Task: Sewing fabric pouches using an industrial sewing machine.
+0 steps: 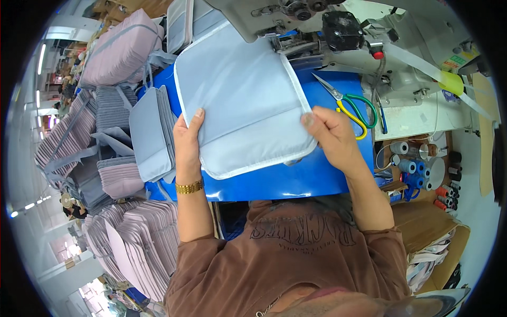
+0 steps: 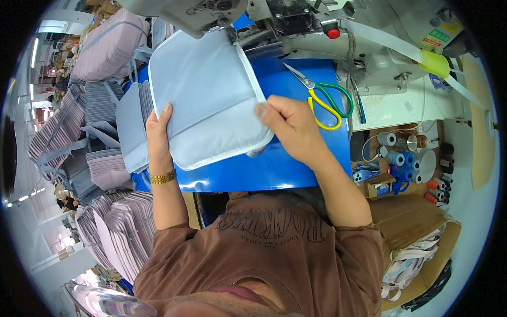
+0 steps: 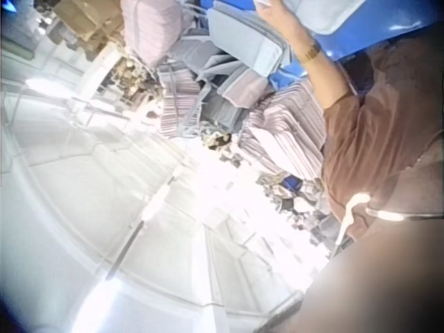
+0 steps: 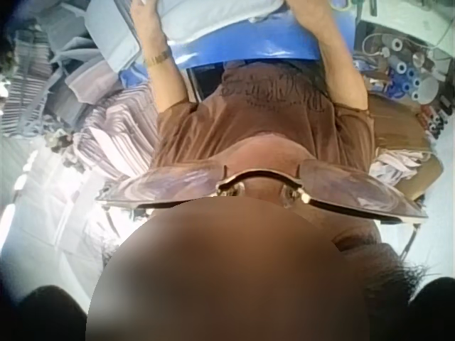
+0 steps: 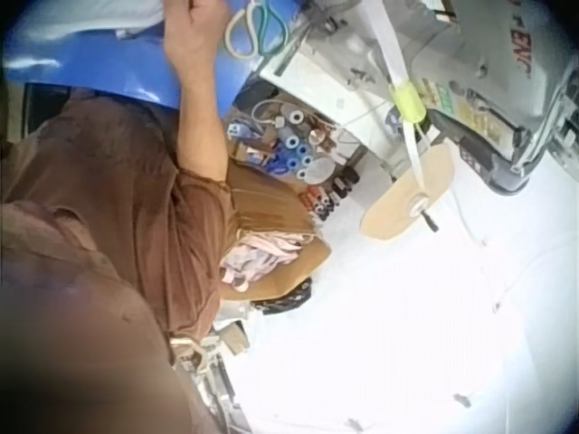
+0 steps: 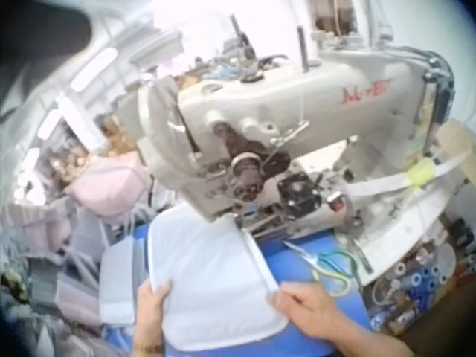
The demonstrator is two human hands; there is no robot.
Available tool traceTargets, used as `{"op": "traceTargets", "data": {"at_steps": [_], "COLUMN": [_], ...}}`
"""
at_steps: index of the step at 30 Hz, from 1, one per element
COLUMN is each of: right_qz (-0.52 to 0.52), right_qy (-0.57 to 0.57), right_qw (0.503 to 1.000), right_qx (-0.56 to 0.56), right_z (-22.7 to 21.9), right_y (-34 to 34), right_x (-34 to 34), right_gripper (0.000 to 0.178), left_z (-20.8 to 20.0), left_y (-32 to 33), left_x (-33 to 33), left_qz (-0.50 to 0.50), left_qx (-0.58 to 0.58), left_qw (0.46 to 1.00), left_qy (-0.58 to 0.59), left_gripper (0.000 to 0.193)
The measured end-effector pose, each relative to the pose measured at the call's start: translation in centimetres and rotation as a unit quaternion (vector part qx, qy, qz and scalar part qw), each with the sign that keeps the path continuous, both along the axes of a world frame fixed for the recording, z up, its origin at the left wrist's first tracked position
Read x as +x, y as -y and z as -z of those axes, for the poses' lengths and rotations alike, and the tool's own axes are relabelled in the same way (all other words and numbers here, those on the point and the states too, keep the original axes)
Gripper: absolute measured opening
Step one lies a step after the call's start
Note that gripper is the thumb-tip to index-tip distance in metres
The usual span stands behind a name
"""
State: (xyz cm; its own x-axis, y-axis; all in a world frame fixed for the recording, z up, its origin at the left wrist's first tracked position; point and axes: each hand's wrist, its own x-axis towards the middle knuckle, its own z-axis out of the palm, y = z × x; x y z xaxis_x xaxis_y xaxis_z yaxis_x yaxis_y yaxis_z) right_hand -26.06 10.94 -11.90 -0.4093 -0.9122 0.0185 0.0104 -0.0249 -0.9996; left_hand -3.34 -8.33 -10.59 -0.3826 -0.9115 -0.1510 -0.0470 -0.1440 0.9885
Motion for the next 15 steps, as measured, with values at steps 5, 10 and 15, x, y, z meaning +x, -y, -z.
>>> {"op": "traceTargets", "data": {"at_steps": [5,10,15], "right_qz": [0.012,0.026,0.059], "right_qy": [0.013,0.007,-0.124], "right_qw": [1.000,1.000,0.990], "right_qx": [0.004,-0.003,0.024], "right_z": [-0.2,-0.7,-3.6], "right_y": [2.3,4.1,0.8], "right_x": [-0.4,-1.5,-4.5], "right_gripper": [0.038,0.036,0.022], "left_z": [-0.8,-2.3,-1.2], "left_y": [2.9,5.2,7.8], "left_x": [-0.4,-2.6,-3.6], "left_qz": [0.026,0.044,0.066], "left_qx": [-0.029,-0.050,-0.067], "left_qw": [0.999,0.997,0.993], "left_qy": [0.024,0.051,0.073], "left_gripper": [0.037,0.042,0.044]}}
